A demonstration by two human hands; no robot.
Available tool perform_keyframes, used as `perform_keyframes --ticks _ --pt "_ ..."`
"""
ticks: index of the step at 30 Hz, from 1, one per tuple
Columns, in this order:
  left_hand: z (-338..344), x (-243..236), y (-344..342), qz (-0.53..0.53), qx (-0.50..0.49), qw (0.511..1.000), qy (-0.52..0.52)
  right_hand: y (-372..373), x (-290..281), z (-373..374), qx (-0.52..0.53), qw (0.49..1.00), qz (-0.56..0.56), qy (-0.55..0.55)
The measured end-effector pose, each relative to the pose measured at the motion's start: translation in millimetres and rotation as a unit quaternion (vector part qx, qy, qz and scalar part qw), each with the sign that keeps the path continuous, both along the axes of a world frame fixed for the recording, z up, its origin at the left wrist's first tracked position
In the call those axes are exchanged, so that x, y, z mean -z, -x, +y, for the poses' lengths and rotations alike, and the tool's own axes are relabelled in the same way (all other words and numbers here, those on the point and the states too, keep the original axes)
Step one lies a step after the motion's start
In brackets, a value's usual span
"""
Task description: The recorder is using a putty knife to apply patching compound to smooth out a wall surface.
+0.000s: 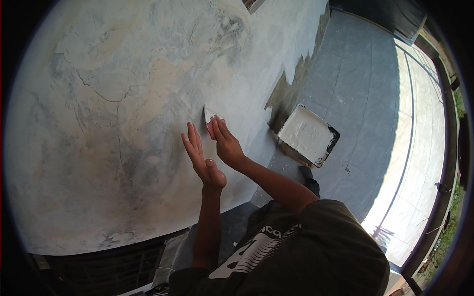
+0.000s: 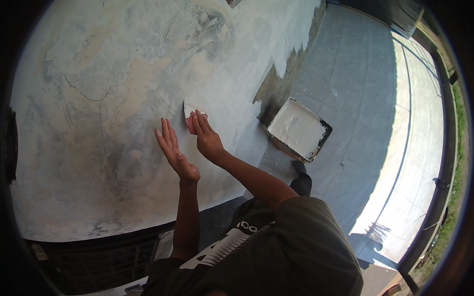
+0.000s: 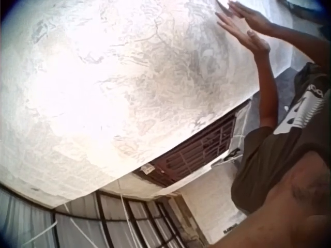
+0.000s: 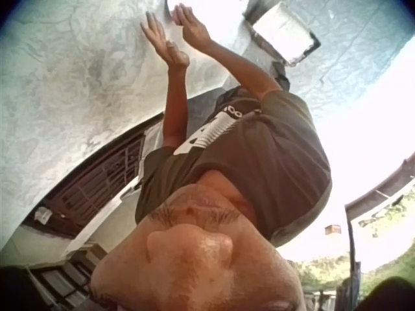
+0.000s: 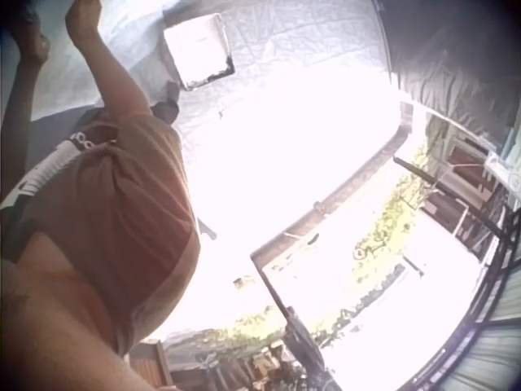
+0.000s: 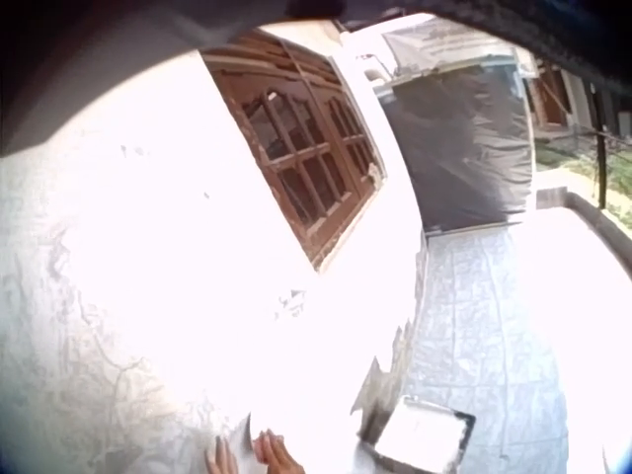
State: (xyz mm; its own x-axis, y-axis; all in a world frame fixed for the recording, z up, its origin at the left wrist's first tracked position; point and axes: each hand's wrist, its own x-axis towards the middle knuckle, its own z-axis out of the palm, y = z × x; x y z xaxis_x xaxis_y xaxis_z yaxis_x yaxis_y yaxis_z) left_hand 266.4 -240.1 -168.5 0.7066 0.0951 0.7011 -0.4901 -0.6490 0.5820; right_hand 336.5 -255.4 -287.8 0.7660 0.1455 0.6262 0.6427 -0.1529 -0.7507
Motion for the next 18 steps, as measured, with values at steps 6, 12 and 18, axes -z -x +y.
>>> perform_keyframes --ticks 6,12,18 --pt "12.0 -9.3 20.6 0.004 0.030 0.999 -0.022 -53.9 -25.7 -42.7 0.114 0.966 0.174 -0.151" --pt "17.0 -10.7 47.3 -0.004 0.032 0.999 -0.022 -114.5 -106.1 -6.1 0.168 0.969 0.118 -0.139" --pt "30.5 -6.7 75.7 -0.004 0.014 1.000 -0.018 53.9 -58.6 -4.8 -0.060 0.985 0.077 -0.144"
